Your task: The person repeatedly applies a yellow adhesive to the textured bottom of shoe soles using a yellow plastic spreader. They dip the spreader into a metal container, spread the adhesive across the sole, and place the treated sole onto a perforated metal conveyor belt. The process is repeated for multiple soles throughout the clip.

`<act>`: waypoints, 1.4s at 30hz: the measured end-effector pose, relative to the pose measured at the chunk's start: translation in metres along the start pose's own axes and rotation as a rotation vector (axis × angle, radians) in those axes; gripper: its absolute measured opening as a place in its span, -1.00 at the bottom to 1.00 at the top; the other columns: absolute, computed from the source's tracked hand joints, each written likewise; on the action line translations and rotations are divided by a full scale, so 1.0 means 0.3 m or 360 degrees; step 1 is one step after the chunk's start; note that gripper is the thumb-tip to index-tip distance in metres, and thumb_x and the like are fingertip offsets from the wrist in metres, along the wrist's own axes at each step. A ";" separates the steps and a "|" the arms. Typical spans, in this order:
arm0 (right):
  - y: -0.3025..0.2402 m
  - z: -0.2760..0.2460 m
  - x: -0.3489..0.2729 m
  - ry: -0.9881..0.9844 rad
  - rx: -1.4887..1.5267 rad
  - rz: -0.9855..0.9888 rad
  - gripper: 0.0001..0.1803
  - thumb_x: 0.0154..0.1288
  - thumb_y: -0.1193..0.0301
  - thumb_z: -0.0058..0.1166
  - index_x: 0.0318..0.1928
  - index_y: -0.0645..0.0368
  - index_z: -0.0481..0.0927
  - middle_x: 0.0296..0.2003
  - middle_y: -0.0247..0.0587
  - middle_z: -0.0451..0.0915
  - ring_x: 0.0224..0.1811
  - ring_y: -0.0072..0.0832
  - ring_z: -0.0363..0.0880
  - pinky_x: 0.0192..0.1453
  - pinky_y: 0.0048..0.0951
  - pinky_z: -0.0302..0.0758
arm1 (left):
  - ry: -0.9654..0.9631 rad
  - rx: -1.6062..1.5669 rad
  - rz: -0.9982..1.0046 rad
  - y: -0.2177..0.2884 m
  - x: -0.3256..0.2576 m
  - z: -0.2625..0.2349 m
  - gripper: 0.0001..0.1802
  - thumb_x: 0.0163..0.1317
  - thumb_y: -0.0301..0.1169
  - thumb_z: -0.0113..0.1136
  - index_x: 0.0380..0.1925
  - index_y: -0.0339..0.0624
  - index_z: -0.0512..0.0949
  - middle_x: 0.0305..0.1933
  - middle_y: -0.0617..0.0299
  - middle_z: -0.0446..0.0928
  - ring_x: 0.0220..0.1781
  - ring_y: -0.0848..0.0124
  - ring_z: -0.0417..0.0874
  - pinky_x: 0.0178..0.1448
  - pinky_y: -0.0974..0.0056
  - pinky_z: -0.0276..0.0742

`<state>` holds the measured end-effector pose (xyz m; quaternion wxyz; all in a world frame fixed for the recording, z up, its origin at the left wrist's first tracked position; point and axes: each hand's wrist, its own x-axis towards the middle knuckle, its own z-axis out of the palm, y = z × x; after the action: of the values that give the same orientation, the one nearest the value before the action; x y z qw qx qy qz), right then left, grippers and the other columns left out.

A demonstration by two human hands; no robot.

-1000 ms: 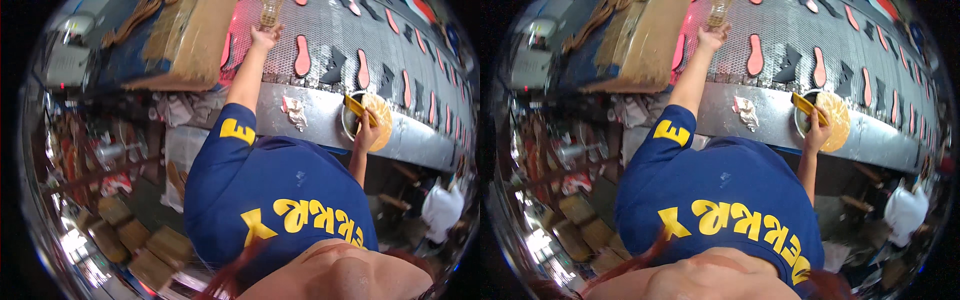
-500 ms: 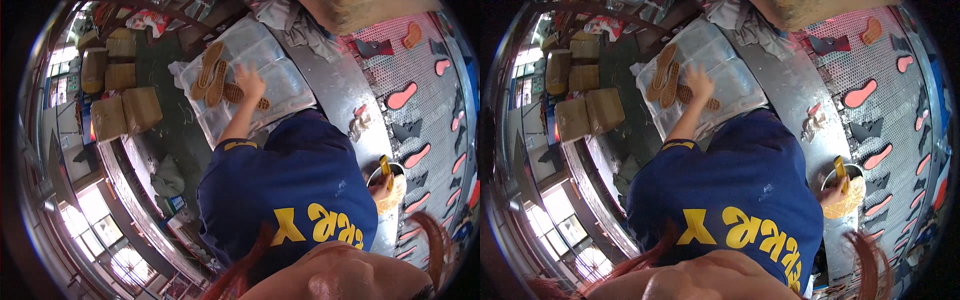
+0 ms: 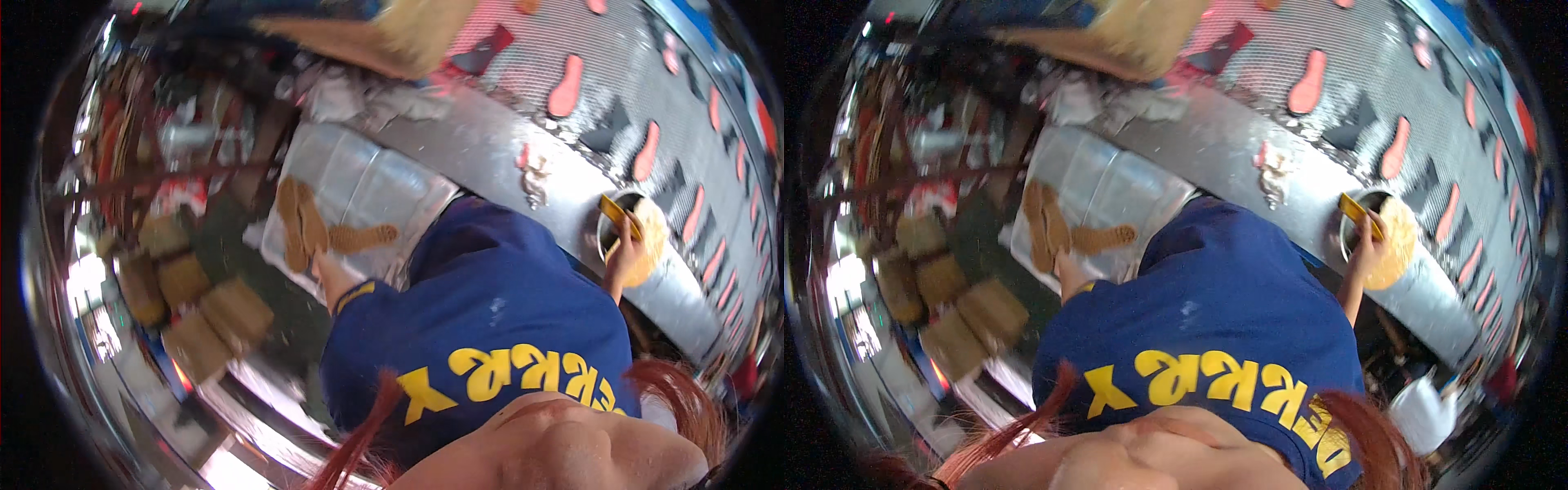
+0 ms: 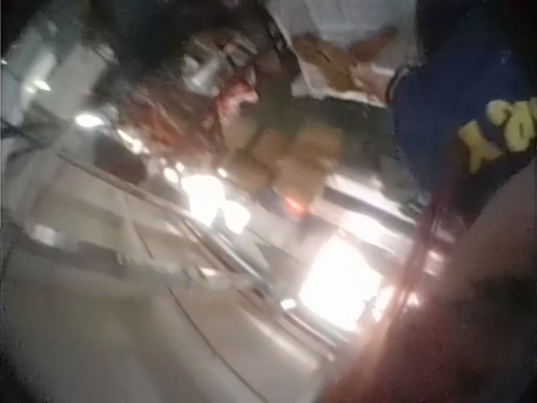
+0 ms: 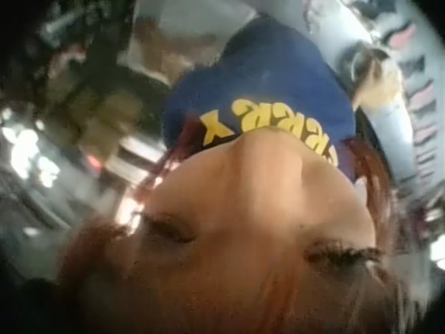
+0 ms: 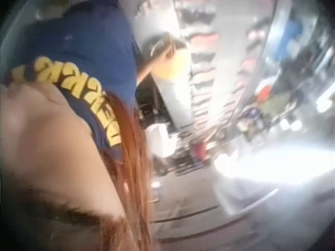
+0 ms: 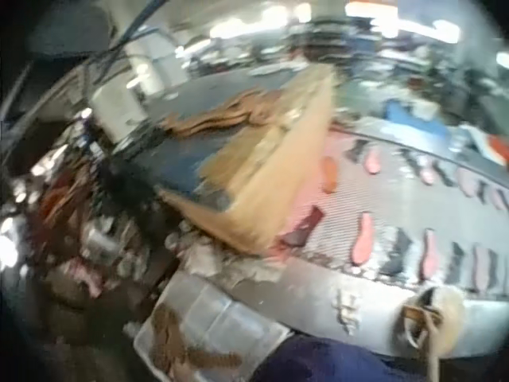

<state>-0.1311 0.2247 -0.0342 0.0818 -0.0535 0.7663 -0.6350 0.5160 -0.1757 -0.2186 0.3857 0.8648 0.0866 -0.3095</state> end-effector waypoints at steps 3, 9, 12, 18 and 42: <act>0.121 -0.052 0.008 0.0253 -0.0382 -0.0145 -0.79 0.36 0.37 0.14 -0.09 0.22 0.64 -0.26 -0.26 0.65 -0.26 -0.53 0.58 -0.15 -0.51 0.49 | -0.0101 -0.0363 0.0350 -0.012 -0.125 0.142 -0.41 0.08 -0.32 0.29 0.05 -0.33 0.28 0.11 -0.15 0.39 0.01 -0.06 0.53 0.11 -0.02 0.49; 0.272 -0.106 -0.037 0.0470 -0.0884 -0.0141 -0.81 0.34 0.40 0.09 -0.10 0.17 0.64 -0.20 -0.06 0.66 -0.12 -0.28 0.63 -0.03 -0.35 0.50 | -0.0470 0.0343 0.2161 0.065 -0.840 0.185 -0.64 0.27 -0.33 0.23 -0.15 -0.44 0.41 -0.09 -0.16 0.51 -0.14 0.01 0.57 -0.06 0.08 0.51; 0.327 -0.088 -0.046 0.0475 -0.1106 -0.0272 -0.82 0.31 0.45 0.07 -0.11 0.16 0.62 -0.23 -0.01 0.62 -0.15 -0.10 0.60 -0.05 -0.23 0.50 | -0.0738 0.0241 0.2572 0.109 -1.174 0.208 -0.68 0.34 -0.33 0.17 -0.18 -0.45 0.44 -0.17 -0.15 0.54 -0.18 0.05 0.58 -0.07 0.07 0.49; 0.357 -0.040 -0.049 0.0694 -0.1555 -0.0315 -0.81 0.23 0.44 0.14 -0.13 0.08 0.65 -0.35 -0.10 0.55 -0.28 -0.10 0.56 -0.18 -0.15 0.50 | -0.2030 0.0396 0.2546 -0.058 -1.533 0.309 -0.67 0.30 -0.32 0.23 -0.18 -0.44 0.48 -0.21 -0.05 0.61 -0.21 0.19 0.63 -0.05 0.17 0.52; 0.337 -0.069 0.009 0.0959 0.0604 0.0252 -0.84 0.37 0.45 0.10 -0.11 0.22 0.66 -0.50 -0.33 0.58 -0.55 -0.65 0.53 -0.46 -0.65 0.47 | -0.3800 0.1319 0.0309 -0.563 -1.887 0.353 -0.60 0.47 -0.23 -0.21 0.05 -0.35 0.38 -0.15 -0.12 0.58 -0.34 0.22 0.70 -0.28 0.15 0.70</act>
<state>-0.1357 0.2632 -0.1299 -0.0903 0.2117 0.6264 -0.7447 -0.0484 -0.0855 -0.0355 -0.0543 0.1069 -0.4807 -0.8686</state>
